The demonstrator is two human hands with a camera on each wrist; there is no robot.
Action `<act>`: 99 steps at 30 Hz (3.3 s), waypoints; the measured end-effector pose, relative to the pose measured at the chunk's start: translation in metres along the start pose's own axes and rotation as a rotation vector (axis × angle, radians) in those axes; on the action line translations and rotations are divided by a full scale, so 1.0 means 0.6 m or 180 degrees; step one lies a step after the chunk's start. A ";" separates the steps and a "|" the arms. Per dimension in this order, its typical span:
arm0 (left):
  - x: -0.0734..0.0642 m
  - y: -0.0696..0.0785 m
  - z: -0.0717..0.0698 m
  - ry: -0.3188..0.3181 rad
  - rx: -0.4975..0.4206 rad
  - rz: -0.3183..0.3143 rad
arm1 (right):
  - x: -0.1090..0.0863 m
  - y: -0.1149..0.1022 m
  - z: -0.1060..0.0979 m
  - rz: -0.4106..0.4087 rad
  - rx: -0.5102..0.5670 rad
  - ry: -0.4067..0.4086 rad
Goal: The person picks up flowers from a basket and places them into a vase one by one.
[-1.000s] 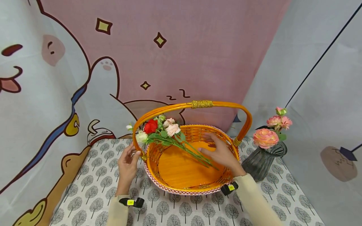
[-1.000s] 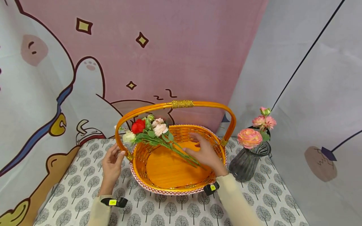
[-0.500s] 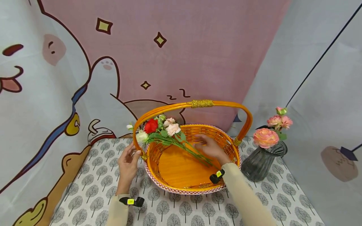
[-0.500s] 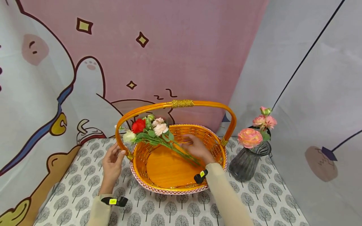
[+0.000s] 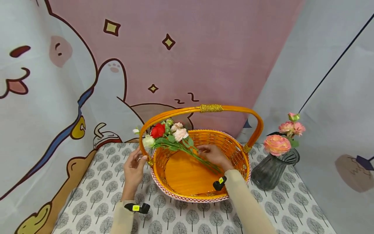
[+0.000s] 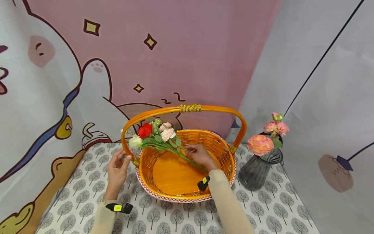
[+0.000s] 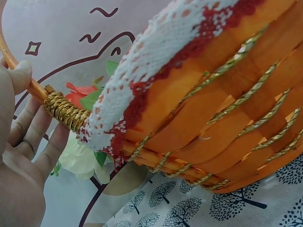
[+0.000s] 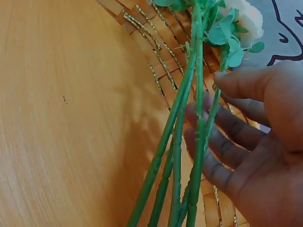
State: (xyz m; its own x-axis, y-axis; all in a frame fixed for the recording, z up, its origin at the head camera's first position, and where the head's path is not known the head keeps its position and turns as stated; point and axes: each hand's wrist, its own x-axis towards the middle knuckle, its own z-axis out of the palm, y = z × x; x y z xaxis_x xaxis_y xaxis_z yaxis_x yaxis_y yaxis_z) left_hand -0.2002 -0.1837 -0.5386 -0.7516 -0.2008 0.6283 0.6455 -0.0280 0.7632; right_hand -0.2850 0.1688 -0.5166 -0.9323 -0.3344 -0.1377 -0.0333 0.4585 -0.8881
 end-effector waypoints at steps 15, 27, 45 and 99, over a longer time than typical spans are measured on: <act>-0.003 0.000 0.000 -0.0017 0.0031 -0.0048 | 0.000 0.001 0.006 0.0089 -0.0035 0.0159; -0.005 -0.002 -0.005 -0.0019 0.0006 -0.0005 | -0.002 -0.001 0.009 -0.0282 -0.0119 0.0145; -0.008 -0.003 -0.003 -0.0069 0.0033 -0.0073 | -0.009 -0.005 0.003 -0.0397 -0.0005 0.0234; -0.005 -0.001 0.001 -0.0008 0.0137 -0.0050 | -0.052 -0.049 -0.010 -0.0389 0.0878 0.0703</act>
State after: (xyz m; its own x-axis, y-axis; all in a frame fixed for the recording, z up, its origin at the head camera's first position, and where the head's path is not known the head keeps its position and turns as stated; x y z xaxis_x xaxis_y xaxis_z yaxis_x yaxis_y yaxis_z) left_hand -0.1984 -0.1826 -0.5408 -0.7620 -0.1984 0.6165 0.6272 0.0111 0.7788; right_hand -0.2571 0.1708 -0.4836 -0.9837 -0.1735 0.0480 -0.0791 0.1770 -0.9810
